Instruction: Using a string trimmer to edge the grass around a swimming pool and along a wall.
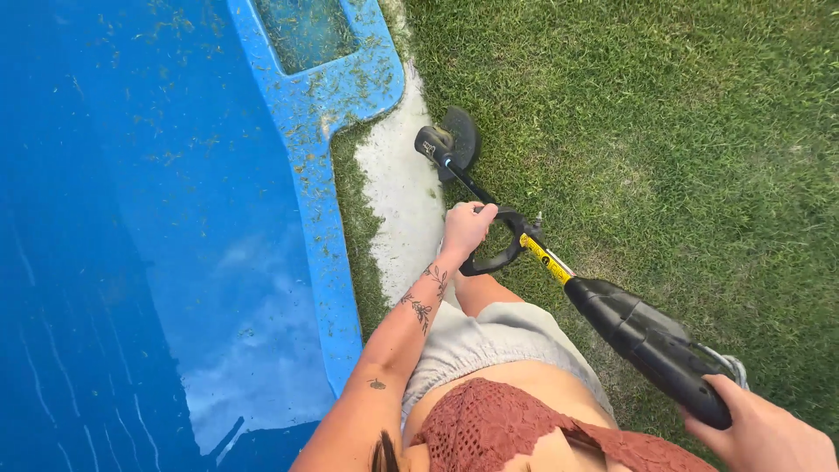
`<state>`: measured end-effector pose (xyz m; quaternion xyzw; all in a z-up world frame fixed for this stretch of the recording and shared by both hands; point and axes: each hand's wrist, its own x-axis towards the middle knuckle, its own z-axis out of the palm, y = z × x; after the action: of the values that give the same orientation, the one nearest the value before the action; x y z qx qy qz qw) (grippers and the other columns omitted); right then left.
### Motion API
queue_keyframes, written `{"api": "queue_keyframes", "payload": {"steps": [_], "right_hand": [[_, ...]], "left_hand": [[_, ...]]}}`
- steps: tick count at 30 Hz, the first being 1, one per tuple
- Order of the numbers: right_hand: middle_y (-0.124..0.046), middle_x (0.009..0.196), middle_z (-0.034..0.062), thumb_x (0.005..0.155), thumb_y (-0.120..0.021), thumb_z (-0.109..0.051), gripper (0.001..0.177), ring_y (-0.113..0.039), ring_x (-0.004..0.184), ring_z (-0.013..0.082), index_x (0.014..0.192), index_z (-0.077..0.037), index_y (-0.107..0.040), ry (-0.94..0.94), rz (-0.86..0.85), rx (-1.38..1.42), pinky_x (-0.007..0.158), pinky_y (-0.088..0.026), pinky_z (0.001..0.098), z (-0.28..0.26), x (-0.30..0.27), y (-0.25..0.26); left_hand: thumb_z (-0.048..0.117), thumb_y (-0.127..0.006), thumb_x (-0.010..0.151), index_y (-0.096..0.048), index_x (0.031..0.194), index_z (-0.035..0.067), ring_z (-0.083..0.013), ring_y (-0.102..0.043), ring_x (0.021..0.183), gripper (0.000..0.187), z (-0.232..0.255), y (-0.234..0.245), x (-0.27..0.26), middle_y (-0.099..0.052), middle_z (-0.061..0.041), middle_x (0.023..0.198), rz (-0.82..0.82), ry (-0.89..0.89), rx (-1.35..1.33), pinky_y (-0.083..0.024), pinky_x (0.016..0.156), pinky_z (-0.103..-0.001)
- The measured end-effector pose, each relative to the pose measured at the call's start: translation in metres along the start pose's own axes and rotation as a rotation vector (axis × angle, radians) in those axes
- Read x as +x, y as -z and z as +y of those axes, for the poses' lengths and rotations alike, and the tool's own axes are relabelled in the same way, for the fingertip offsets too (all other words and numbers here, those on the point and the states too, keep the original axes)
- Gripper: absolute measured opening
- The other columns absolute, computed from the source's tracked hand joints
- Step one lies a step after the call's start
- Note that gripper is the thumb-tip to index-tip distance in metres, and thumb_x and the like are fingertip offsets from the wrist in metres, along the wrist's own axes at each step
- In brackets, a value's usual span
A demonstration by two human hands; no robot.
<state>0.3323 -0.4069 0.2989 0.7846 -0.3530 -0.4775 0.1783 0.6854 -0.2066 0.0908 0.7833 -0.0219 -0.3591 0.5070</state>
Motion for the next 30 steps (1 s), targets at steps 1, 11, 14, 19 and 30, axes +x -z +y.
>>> {"api": "queue_keyframes", "payload": {"steps": [1, 11, 14, 19, 30], "right_hand": [[-0.078, 0.109, -0.0306, 0.070, -0.064, -0.080, 0.058, -0.082, 0.097, -0.0049, 0.123, -0.061, -0.051, 0.005, 0.015, 0.004, 0.078, -0.064, 0.0175, 0.000, 0.010, 0.010], [-0.089, 0.097, -0.0126, 0.071, -0.076, -0.073, 0.051, -0.085, 0.094, 0.0100, 0.118, -0.055, -0.067, 0.047, -0.256, 0.348, 0.085, -0.060, 0.0228, 0.010, 0.103, 0.151], [-0.087, 0.092, -0.0114, 0.071, -0.079, -0.069, 0.049, -0.083, 0.088, 0.0086, 0.117, -0.055, -0.070, 0.126, -0.223, 0.379, 0.084, -0.059, 0.0206, 0.006, 0.131, 0.214], [-0.081, 0.075, -0.0138, 0.074, -0.082, -0.053, 0.038, -0.069, 0.067, 0.0044, 0.110, -0.051, -0.075, 0.266, -0.232, 0.515, 0.073, -0.053, 0.0161, -0.028, 0.186, 0.292], [-0.075, 0.072, -0.0195, 0.071, -0.072, -0.059, 0.021, -0.068, 0.068, 0.0026, 0.088, -0.047, -0.071, 0.382, -0.225, 0.491, 0.069, -0.050, 0.0195, -0.083, 0.279, 0.493]], "left_hand": [[0.037, -0.049, 0.080, -0.048, 0.043, 0.012, -0.0175, -0.052, 0.053, 0.045, 0.024, 0.005, 0.005, -0.047, 0.003, 0.042, 0.014, -0.009, 0.000, -0.047, 0.071, -0.036], [0.036, -0.056, 0.082, -0.053, 0.058, 0.012, -0.0119, -0.054, 0.057, 0.035, 0.131, 0.049, 0.089, -0.059, 0.000, 0.056, -0.210, 0.242, 0.059, -0.047, 0.068, -0.030], [0.029, -0.059, 0.090, -0.057, 0.068, 0.009, -0.0130, -0.057, 0.058, 0.030, 0.147, 0.086, 0.112, -0.062, -0.003, 0.062, -0.199, 0.258, -0.182, -0.049, 0.069, -0.030], [0.035, -0.057, 0.096, -0.072, 0.087, -0.002, -0.0187, -0.064, 0.065, 0.042, 0.109, 0.137, 0.186, -0.069, -0.010, 0.069, -0.270, 0.334, -0.534, -0.055, 0.070, -0.028], [0.042, -0.058, 0.102, -0.057, 0.082, 0.007, -0.0129, -0.038, 0.049, 0.040, 0.215, 0.230, 0.330, -0.047, -0.001, 0.059, -0.120, 0.519, -0.405, -0.037, 0.051, -0.029]]}}
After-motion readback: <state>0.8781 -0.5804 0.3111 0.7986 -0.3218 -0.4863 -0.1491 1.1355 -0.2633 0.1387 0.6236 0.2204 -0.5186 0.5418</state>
